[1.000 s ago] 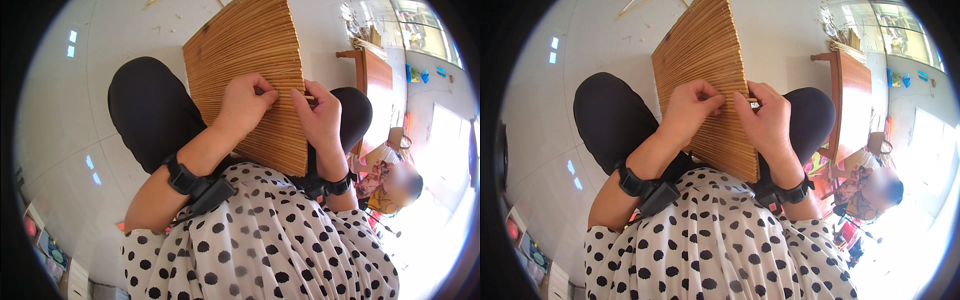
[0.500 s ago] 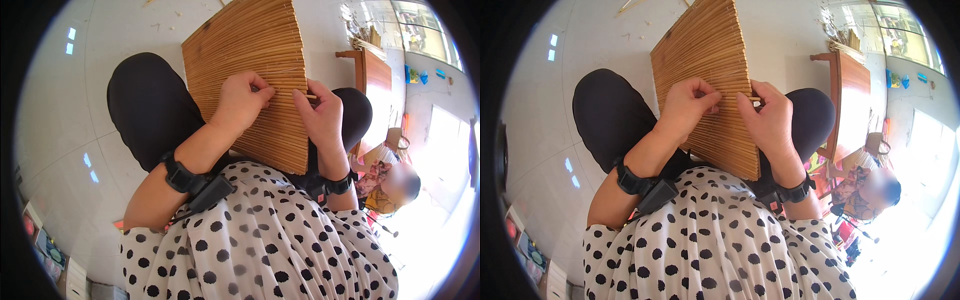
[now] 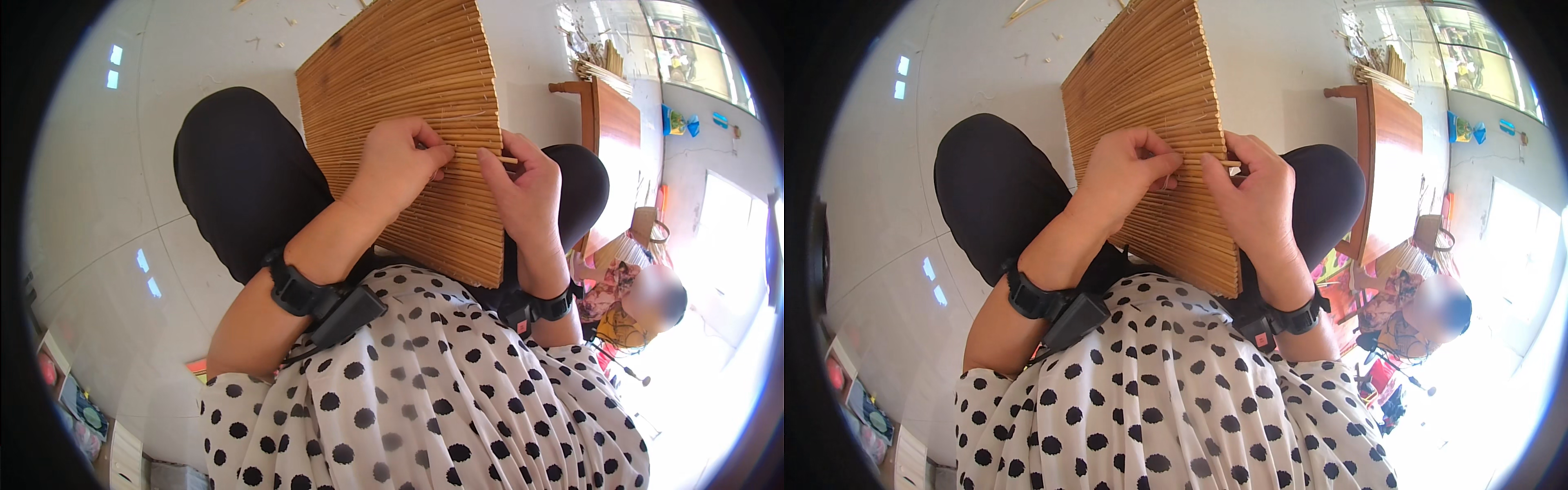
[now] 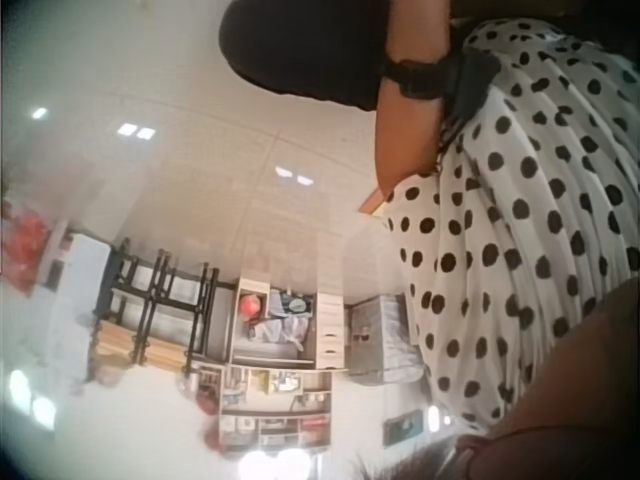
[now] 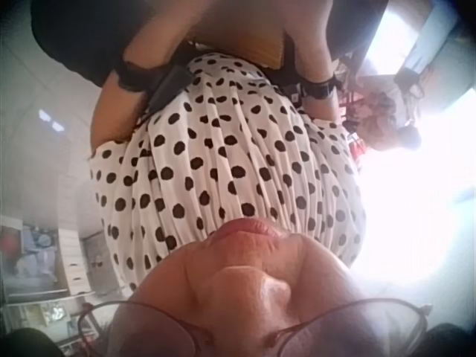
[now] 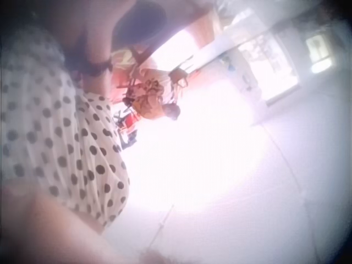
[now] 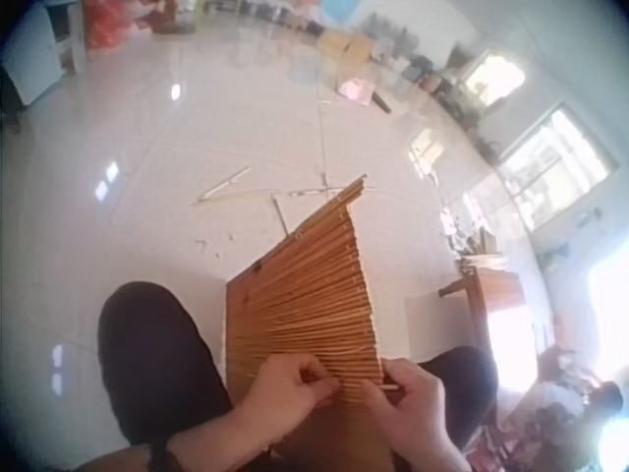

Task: The person sits on the floor and weaves a bamboo mat by threading a white string through the bamboo strips using a needle. They repeatedly pull the string through the mat to secure the strips together.

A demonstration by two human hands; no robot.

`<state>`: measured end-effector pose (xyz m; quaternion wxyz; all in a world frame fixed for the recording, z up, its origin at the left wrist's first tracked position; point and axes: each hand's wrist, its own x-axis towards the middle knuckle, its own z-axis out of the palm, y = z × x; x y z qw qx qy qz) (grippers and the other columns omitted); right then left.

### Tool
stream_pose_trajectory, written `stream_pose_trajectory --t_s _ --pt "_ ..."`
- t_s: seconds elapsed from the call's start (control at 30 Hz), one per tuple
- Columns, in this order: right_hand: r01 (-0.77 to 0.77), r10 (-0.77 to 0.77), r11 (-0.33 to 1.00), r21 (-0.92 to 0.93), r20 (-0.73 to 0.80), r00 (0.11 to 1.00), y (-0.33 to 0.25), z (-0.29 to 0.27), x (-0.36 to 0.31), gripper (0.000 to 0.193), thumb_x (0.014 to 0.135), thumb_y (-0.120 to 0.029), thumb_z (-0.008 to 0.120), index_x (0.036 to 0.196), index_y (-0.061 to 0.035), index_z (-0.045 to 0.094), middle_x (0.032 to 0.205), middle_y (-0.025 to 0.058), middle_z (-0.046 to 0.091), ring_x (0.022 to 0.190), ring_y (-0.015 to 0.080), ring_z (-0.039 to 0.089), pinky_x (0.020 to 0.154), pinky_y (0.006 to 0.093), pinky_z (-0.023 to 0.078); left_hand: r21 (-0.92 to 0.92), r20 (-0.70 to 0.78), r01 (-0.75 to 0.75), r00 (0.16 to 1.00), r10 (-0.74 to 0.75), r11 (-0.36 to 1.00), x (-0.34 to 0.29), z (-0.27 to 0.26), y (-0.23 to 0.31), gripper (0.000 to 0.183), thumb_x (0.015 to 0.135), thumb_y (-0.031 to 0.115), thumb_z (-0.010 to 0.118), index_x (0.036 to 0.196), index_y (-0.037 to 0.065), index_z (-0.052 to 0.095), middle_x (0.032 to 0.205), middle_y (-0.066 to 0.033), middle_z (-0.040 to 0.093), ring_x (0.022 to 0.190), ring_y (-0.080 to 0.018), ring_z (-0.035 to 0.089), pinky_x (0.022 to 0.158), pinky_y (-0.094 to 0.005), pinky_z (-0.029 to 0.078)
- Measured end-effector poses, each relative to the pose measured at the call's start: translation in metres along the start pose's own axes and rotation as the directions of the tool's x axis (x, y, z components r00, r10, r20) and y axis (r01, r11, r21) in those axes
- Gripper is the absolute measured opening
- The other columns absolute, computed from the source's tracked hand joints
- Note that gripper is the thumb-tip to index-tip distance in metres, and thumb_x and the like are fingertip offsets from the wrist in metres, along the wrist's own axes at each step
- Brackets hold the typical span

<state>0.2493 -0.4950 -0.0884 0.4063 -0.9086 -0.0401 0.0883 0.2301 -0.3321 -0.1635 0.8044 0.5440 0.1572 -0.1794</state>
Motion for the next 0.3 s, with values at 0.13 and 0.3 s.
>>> stream_pose_trajectory --t_s 0.13,0.3 --pt "0.010 -0.010 1.000 -0.010 -0.004 1.000 0.0006 -0.0001 0.0006 0.028 0.089 -0.007 0.073 0.115 0.0031 0.072 0.095 0.0102 0.071 0.080 0.0106 0.066 0.067 0.0250 0.057 0.067 0.005 0.005 1.000 -0.006 0.998 0.0012 0.0016 0.0038 0.011 0.088 0.004 0.074 0.085 -0.004 0.066 0.078 -0.0090 0.068 0.068 -0.0155 0.068 0.063 -0.0266 0.054" --pt "0.026 -0.025 0.998 -0.056 0.026 0.999 -0.0026 -0.0045 -0.0007 0.028 0.090 -0.006 0.072 0.116 0.0027 0.072 0.097 0.0111 0.072 0.081 0.0115 0.067 0.069 0.0246 0.057 0.294 0.017 -0.088 0.996 0.087 0.952 0.0074 0.0024 -0.0046 0.011 0.088 0.005 0.073 0.086 -0.004 0.067 0.079 -0.0107 0.070 0.070 -0.0174 0.071 0.065 -0.0278 0.055"
